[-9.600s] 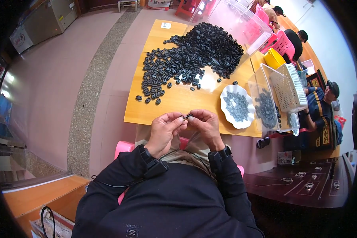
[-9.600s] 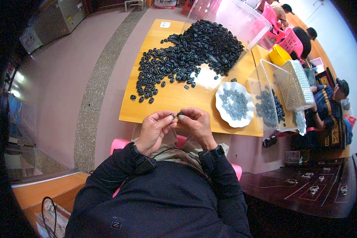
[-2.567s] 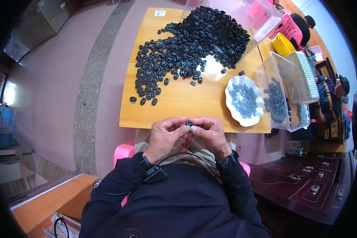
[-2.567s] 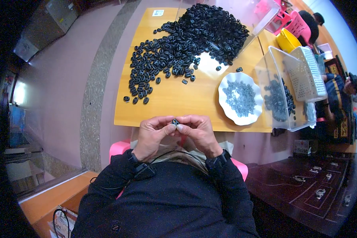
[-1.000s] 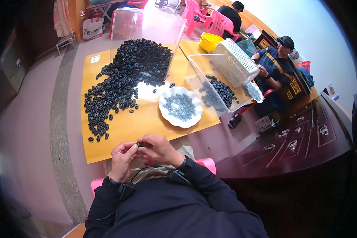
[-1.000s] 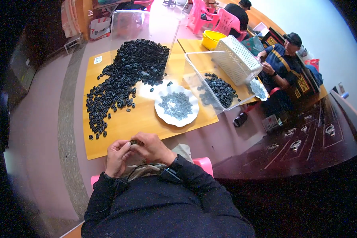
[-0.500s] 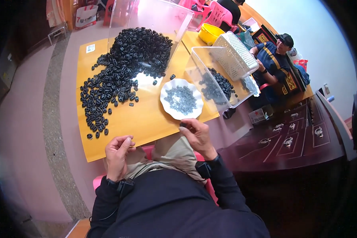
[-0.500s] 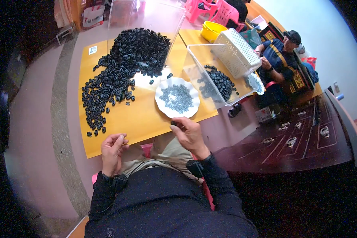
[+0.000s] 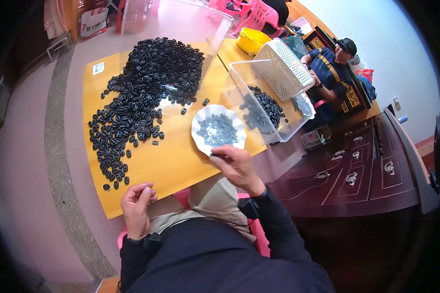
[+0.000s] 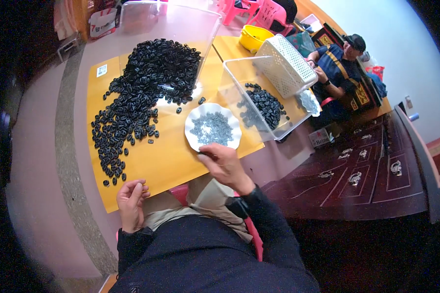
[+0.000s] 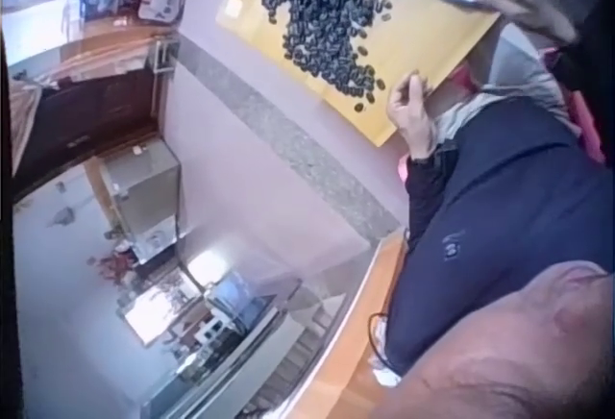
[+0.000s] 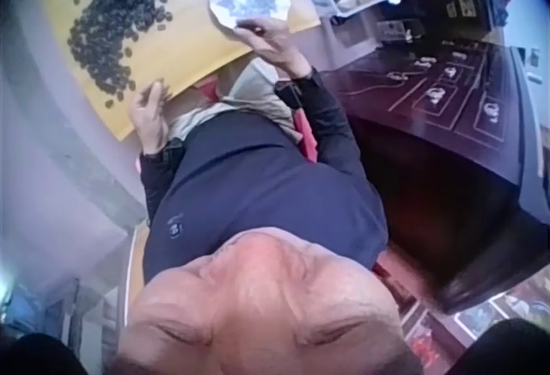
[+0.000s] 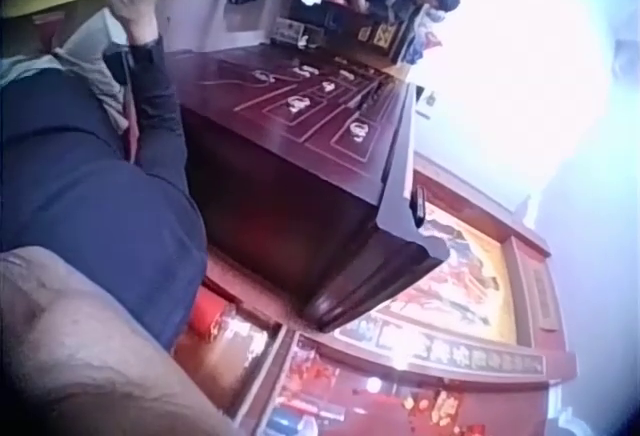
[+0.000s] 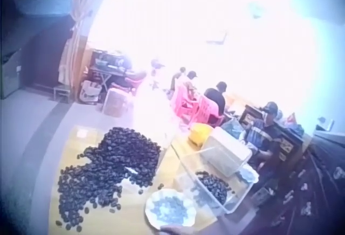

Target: The person picks up a black plastic cord lock and a metal spring by hand, inserts the spring into the cord lock, and places the assembled unit into a white bowl.

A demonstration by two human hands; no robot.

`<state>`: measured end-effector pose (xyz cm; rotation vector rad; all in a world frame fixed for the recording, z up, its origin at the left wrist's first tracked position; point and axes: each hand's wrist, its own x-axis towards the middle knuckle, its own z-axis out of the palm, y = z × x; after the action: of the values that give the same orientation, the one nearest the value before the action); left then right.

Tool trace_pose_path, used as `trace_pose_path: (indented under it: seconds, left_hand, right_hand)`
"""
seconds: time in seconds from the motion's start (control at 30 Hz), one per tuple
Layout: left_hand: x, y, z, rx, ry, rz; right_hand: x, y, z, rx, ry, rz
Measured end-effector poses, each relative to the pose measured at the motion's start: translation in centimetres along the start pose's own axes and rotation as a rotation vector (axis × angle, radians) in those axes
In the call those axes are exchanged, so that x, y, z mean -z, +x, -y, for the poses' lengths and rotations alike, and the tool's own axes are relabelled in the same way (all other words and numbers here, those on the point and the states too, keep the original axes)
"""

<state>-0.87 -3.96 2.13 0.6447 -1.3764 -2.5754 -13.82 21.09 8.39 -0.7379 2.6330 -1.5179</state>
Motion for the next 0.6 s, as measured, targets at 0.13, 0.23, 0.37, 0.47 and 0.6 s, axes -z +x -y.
trace_pose_path:
  seconds: [0.13, 0.23, 0.37, 0.47, 0.6]
  left_hand:
    - [0.5, 0.1, 0.6, -0.017, 0.032, -0.006]
    - [0.2, 0.5, 0.7, -0.041, 0.05, -0.022]
    - [-1.0, 1.0, 0.8, -0.097, 0.239, 0.082]
    - [-0.8, 1.7, 0.9, -0.076, 0.239, 0.109]
    - [-0.5, 1.9, 0.7, -0.087, 0.262, 0.125]
  right_hand:
    - [-2.6, 2.6, 1.1, 0.18, 0.132, 0.092]
    - [-4.1, 3.6, 1.0, 0.217, 0.171, 0.155]
    - [-5.6, 4.2, 0.0, 0.25, 0.178, 0.235]
    - [-6.6, 4.5, -0.6, 0.265, 0.256, 0.291]
    - [-6.9, 5.1, 0.0, 0.306, 0.271, 0.35]
